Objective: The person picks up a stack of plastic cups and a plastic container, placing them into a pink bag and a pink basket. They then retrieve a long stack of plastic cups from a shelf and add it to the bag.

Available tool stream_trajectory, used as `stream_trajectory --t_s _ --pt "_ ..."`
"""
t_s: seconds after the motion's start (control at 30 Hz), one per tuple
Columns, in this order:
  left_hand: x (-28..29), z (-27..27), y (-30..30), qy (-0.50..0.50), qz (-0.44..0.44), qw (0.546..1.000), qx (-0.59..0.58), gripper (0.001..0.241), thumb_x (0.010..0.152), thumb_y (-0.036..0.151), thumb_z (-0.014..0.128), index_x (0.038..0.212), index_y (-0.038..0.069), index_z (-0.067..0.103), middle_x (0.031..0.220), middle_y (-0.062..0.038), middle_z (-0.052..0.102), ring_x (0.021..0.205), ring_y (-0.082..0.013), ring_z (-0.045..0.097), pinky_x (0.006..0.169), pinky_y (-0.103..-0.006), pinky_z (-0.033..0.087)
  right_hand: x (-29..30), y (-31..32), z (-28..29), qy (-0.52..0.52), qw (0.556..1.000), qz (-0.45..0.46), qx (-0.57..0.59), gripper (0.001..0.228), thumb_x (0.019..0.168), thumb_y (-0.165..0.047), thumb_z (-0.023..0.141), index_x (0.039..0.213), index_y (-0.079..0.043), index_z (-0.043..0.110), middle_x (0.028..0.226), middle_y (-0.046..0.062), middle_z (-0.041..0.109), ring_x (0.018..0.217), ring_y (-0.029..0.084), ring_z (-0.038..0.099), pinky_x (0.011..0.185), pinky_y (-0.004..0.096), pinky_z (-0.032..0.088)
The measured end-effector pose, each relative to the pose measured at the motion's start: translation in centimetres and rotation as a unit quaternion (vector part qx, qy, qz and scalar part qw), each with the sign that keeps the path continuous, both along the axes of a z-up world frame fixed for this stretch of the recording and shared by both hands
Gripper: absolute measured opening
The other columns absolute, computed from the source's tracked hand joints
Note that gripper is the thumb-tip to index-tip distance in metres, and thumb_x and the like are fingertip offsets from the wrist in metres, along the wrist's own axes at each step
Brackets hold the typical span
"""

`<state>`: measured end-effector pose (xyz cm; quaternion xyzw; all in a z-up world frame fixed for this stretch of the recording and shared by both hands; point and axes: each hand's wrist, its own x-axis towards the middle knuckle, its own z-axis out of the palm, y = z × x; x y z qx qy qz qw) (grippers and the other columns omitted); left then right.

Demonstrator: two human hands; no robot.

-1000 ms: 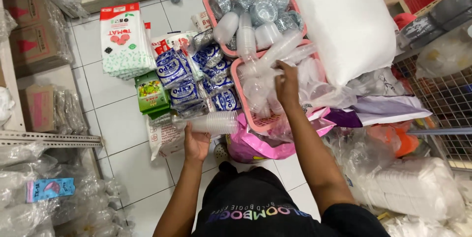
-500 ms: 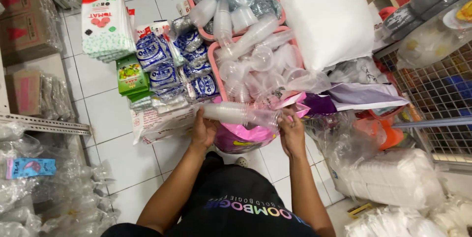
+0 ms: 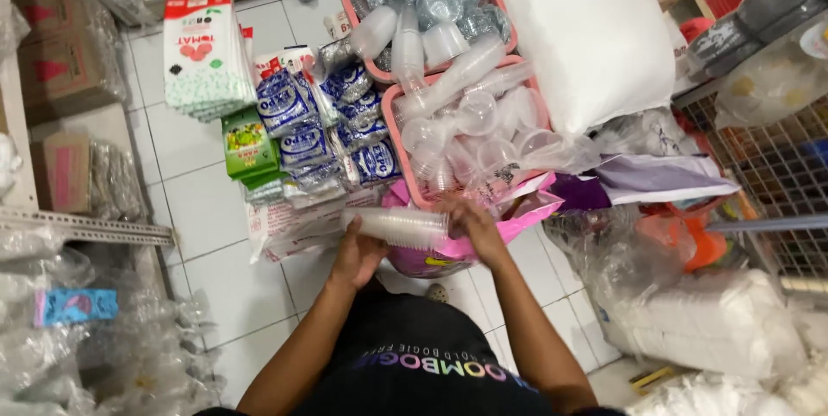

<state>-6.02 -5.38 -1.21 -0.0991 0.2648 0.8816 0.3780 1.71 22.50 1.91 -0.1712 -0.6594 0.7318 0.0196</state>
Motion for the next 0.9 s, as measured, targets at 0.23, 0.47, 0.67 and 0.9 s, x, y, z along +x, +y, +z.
stream_trajectory --t_s 0.23,0.47,0.67,0.9 --pt "-11.3 -1.7 -3.0 0.008 0.053 0.998 -0.03 0.067 0.089 0.056 0.065 0.135 0.009 0.053 0.133 -0.011 0.062 0.125 -0.0291 0.056 0.099 -0.0525 0.046 -16.2 -1.3 1.6 0.06 0.89 -0.081 0.445 0.066 0.085 -0.018 0.078 0.145 -0.003 0.053 0.137 0.023 0.057 0.116 0.036 0.058 0.097 0.043 0.049" --pt "-18.7 -1.2 -4.9 0.007 0.078 0.997 0.015 0.075 0.093 0.058 0.06 0.143 0.004 0.048 0.142 -0.015 0.058 0.134 -0.0321 0.052 0.113 -0.056 0.037 -25.2 -3.3 0.8 0.003 0.804 -0.085 0.589 0.087 0.076 -0.023 0.086 0.149 -0.005 0.042 0.143 0.028 0.046 0.133 0.048 0.041 0.109 0.054 0.036" --pt "-21.3 -0.8 -5.9 0.0 0.078 0.996 0.034 0.077 0.089 0.049 0.068 0.146 0.003 0.042 0.145 -0.017 0.054 0.138 -0.0341 0.047 0.119 -0.0589 0.028 -24.1 -3.3 0.0 0.034 0.815 -0.136 0.562 0.082 0.083 -0.016 0.082 0.153 -0.008 0.041 0.148 0.028 0.046 0.134 0.047 0.047 0.112 0.052 0.041" --pt "-24.3 -1.9 -4.1 -0.043 0.034 0.998 0.036 0.076 0.09 0.045 0.067 0.147 0.003 0.04 0.145 -0.016 0.053 0.139 -0.0332 0.046 0.119 -0.0579 0.027 -15.9 -4.5 4.3 -0.047 0.971 -0.181 0.151 0.081 0.085 -0.006 0.066 0.157 -0.008 0.03 0.151 0.015 0.051 0.124 0.03 0.053 0.101 0.04 0.048"
